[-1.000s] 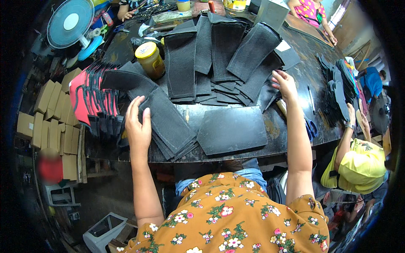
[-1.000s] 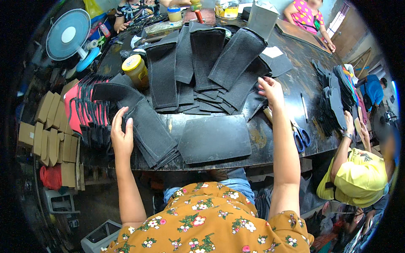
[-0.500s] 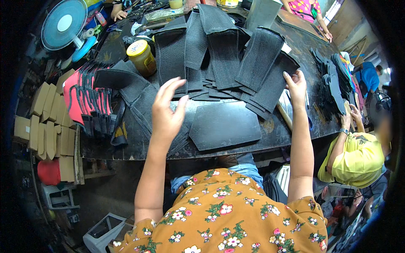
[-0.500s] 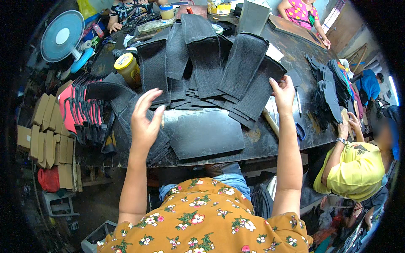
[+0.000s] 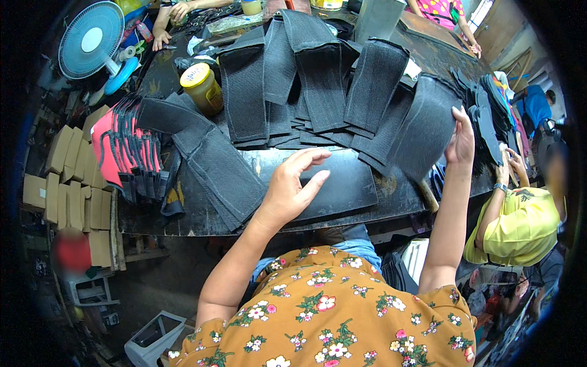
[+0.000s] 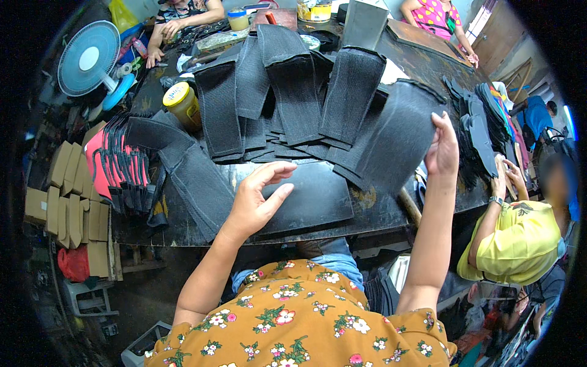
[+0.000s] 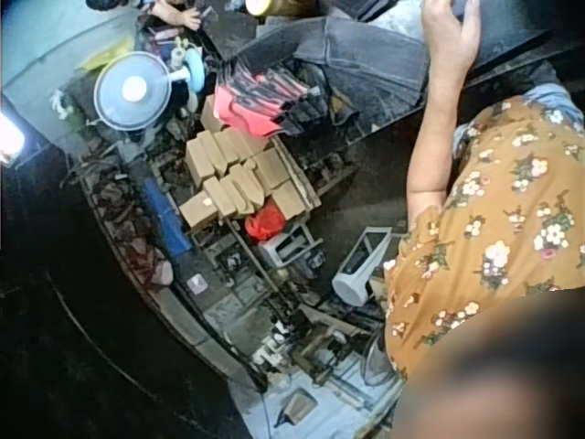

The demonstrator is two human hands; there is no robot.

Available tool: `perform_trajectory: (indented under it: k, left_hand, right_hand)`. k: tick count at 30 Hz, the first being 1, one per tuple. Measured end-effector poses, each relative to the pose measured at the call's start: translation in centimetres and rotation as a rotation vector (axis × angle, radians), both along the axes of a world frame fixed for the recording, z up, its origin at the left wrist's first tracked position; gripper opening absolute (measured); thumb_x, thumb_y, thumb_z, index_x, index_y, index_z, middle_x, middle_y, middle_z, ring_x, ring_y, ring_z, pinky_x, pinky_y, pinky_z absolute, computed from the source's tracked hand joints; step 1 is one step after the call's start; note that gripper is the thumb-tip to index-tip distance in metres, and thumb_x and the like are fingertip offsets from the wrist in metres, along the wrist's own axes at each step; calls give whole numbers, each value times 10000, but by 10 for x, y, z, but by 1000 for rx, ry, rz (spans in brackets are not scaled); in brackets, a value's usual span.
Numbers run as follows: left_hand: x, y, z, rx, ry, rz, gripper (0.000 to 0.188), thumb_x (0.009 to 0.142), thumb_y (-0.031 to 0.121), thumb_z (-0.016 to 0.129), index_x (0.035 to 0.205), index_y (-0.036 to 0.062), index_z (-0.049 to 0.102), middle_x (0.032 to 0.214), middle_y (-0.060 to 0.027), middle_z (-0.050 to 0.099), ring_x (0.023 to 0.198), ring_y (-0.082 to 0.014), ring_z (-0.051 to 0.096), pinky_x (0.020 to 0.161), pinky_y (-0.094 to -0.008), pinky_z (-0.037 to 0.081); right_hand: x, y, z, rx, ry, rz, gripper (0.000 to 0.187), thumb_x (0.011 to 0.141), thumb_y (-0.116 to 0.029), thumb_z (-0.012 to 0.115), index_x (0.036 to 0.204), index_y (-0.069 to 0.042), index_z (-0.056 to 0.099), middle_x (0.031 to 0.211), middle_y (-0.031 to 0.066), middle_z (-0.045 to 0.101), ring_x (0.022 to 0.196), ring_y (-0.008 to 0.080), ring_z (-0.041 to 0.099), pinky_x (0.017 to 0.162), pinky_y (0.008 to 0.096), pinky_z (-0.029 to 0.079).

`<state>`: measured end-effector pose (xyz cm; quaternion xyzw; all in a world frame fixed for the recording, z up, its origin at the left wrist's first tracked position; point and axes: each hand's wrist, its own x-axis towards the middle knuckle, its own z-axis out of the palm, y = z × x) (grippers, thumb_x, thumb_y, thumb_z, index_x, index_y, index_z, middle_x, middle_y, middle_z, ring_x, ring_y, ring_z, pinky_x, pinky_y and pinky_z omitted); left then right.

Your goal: The person repeatedly picks up black fabric pieces, folds them, and uses a hammer to tap the edges on a workbench. The person also handles a yellow container and wipes the table surface. Finished pieces are stacked on the table.

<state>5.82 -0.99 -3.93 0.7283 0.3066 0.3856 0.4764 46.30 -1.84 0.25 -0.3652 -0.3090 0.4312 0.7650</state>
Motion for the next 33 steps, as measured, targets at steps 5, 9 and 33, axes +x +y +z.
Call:
perform_trajectory:
  k: [5, 9, 33]
  left_hand:
    - [22, -1, 8, -298, -240, -224, 582, 1004, 358, 709, 1415, -30, 573, 1331, -140, 641, 1266, -191, 588, 1112, -361, 442]
    - [32, -1, 13, -579, -339, -227, 478, 952, 251, 784, 1323, -8, 629, 1286, -101, 674, 1166, -151, 631, 1044, -335, 489]
    - [6, -29, 17, -578, -462, -260, 392, 813, 61, 891, 1161, -5, 722, 1094, -47, 758, 1005, -112, 692, 935, -298, 559]
  right_hand:
    - [-98, -49, -13, -72, -140, 182, 475, 874, -49, 704, 1326, 0, 564, 1206, 110, 700, 1114, 212, 691, 995, 357, 549]
    - [-161, -80, -29, -309, -264, 362, 611, 821, -32, 785, 1386, -1, 553, 1314, 110, 673, 1189, 215, 651, 1086, 387, 482]
    - [-188, -87, -13, -295, -168, 514, 483, 774, 5, 854, 1224, -4, 682, 1144, 71, 751, 1014, 148, 713, 928, 305, 563]
